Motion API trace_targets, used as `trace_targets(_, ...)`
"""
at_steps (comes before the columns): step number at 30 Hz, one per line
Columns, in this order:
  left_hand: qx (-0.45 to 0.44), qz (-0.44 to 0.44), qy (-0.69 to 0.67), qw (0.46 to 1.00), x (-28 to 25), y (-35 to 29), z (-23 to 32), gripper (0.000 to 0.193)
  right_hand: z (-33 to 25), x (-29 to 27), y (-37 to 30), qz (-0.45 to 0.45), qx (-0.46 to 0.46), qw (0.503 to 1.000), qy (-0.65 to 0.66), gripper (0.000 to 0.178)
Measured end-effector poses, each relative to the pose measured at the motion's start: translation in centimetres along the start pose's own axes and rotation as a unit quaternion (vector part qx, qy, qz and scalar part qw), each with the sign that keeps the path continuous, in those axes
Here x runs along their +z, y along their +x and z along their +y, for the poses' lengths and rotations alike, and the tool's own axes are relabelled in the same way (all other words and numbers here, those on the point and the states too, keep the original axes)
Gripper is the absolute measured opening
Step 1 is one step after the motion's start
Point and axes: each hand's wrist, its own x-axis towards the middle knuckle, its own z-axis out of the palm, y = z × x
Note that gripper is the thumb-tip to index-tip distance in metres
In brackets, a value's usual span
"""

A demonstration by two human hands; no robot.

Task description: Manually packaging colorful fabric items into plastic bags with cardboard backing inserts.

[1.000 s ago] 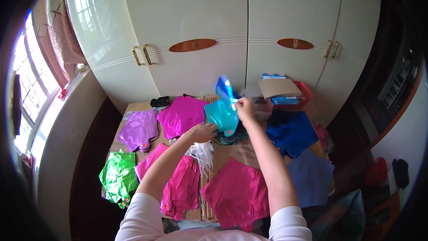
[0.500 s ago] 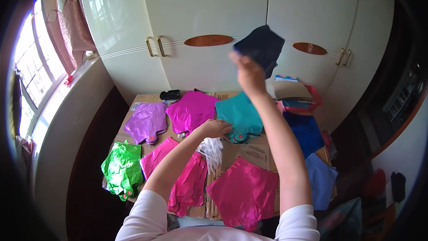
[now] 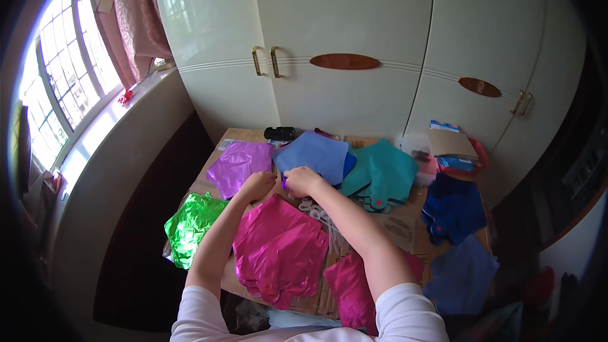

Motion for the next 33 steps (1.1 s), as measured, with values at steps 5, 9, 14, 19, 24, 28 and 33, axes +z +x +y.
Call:
trace_targets(5,0.007,-0.013,-0.025,1.000,0.6,-0.2,0.2,0.028,0.1,0.1,-1.0,-0.045,0.044,0.998,-0.012,0.017)
trace_targets(9,0.018,-0.011,0.003,1.000,1.7,-0.1,0.3,0.030,1.0,1.1,-0.7,0.007,0.227,0.963,0.142,0.016)
trace_targets(14,0.056,0.073,-0.035,0.995,2.1,-0.5,2.1,0.027,2.1,2.1,-1.7,0.114,0.288,0.917,0.253,0.016)
trace_targets(19,0.099,0.102,-0.034,0.989,2.0,-0.4,2.4,0.023,2.4,1.5,-1.8,0.113,0.313,0.890,0.311,0.025)
trace_targets(24,0.120,0.018,-0.020,0.992,2.8,1.3,1.3,0.021,3.5,2.5,-2.0,0.162,0.319,0.854,0.378,0.025)
trace_targets(28,0.126,0.016,0.040,0.991,4.3,2.0,1.3,0.024,5.6,3.4,-2.3,0.243,0.345,0.747,0.514,0.020)
trace_targets(33,0.106,-0.031,0.134,0.985,3.3,1.8,3.0,0.043,10.7,0.3,-5.5,0.380,0.419,0.668,0.484,0.009)
